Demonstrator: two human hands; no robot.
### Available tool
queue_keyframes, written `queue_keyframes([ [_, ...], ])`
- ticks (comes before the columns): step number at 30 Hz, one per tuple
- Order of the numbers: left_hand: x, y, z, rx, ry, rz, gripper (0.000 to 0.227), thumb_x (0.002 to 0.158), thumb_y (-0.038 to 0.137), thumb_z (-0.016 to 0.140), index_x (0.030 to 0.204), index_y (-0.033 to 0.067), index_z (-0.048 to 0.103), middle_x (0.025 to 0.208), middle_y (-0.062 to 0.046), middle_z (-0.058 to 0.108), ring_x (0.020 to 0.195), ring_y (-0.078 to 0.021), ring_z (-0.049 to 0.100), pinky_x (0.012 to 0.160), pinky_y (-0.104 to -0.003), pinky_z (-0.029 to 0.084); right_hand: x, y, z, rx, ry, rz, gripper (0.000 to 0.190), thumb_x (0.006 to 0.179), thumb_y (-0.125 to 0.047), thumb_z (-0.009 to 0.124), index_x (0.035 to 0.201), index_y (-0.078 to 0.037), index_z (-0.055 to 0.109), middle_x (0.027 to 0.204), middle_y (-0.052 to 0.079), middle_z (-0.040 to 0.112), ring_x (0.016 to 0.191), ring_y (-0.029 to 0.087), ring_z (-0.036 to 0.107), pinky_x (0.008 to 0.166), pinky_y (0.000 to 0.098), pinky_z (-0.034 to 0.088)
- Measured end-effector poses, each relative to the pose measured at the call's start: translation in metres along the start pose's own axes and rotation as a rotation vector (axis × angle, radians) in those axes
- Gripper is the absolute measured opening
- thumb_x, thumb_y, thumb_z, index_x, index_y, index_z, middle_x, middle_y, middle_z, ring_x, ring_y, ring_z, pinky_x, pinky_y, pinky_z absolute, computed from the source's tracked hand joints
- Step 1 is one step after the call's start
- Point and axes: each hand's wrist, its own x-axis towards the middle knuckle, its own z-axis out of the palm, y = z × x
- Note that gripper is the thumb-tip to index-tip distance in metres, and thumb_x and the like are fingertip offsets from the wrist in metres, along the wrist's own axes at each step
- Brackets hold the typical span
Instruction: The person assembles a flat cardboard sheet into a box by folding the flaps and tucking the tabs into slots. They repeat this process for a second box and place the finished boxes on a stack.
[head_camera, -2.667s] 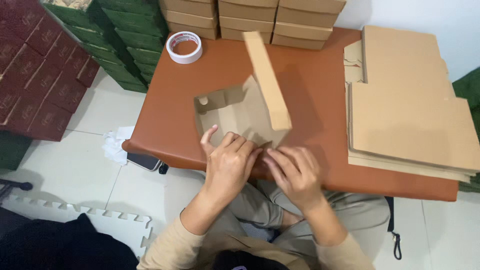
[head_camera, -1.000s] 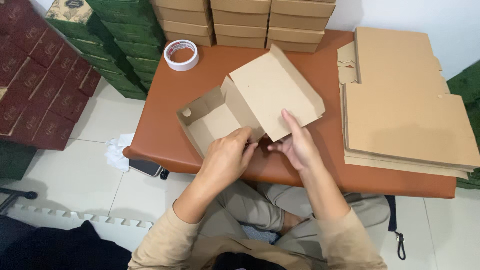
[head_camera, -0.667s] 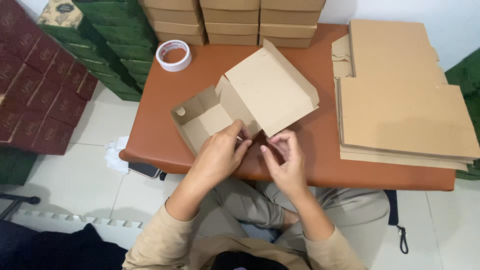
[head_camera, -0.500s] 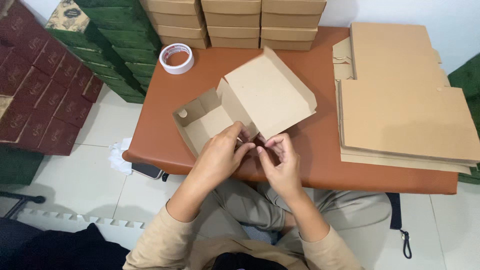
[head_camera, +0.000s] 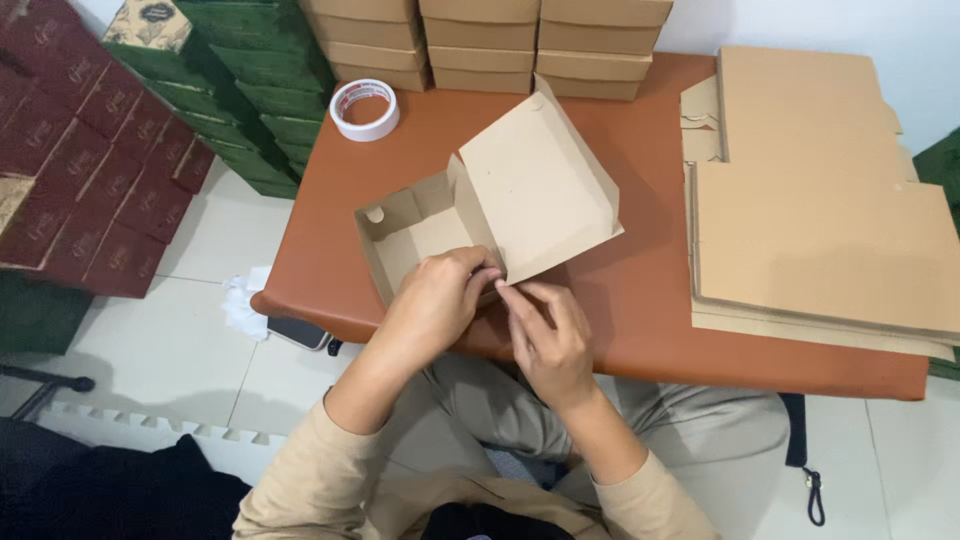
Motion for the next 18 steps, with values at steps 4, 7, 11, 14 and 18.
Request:
queue_keyframes([
  [4,0.000,0.002,-0.004,-0.066,0.011,0.025,0.014,0.094,0.008,0.059,0.095,0.0065,0.073,0.086,-0.019,0.075,0.086,-0.0442,0.073,0.072,-0.053,0.058,0.004,0.002,-0.001,-0.139,-0.028,-0.133,0.028,0.091,-0.003,0.068,0.115,-0.014,0.076,0.087,0.007,0.056,0.078,0.027,0.063,0.067,0.0399,0.052],
  [7,-0.001,0.003,-0.007,-0.079,0.021,0.043,0.012,0.093,0.009,0.061,0.094,0.0056,0.072,0.085,-0.020,0.074,0.085,-0.0442,0.072,0.072,-0.053,0.058,-0.005,0.011,0.003,-0.182,0.021,-0.131,0.022,0.090,-0.007,0.071,0.107,-0.019,0.079,0.093,0.003,0.054,0.082,0.022,0.060,0.069,0.0372,0.052],
  [11,-0.004,0.000,-0.011,-0.057,-0.027,0.078,0.013,0.096,0.011,0.059,0.093,0.0049,0.070,0.085,-0.019,0.071,0.083,-0.0437,0.072,0.071,-0.052,0.058,-0.009,0.015,0.004,-0.254,0.083,-0.244,0.007,0.085,-0.016,0.079,0.083,-0.020,0.074,0.097,0.003,0.051,0.092,0.025,0.057,0.076,0.0430,0.051],
  [14,-0.006,0.007,-0.025,-0.023,-0.049,0.092,0.014,0.096,0.009,0.059,0.094,0.0044,0.072,0.084,-0.016,0.071,0.082,-0.0398,0.073,0.070,-0.049,0.059,0.001,0.012,-0.001,-0.263,0.060,-0.314,0.013,0.087,-0.016,0.075,0.076,-0.019,0.070,0.092,0.001,0.055,0.088,0.022,0.058,0.078,0.0432,0.049],
  [18,-0.012,0.007,-0.033,-0.023,-0.050,0.097,0.014,0.095,0.011,0.060,0.095,0.0042,0.072,0.086,-0.016,0.072,0.081,-0.0412,0.073,0.069,-0.052,0.059,-0.004,0.018,0.006,-0.217,0.029,-0.377,0.009,0.092,-0.013,0.068,0.084,-0.016,0.072,0.087,0.001,0.063,0.072,0.019,0.060,0.072,0.0404,0.047],
])
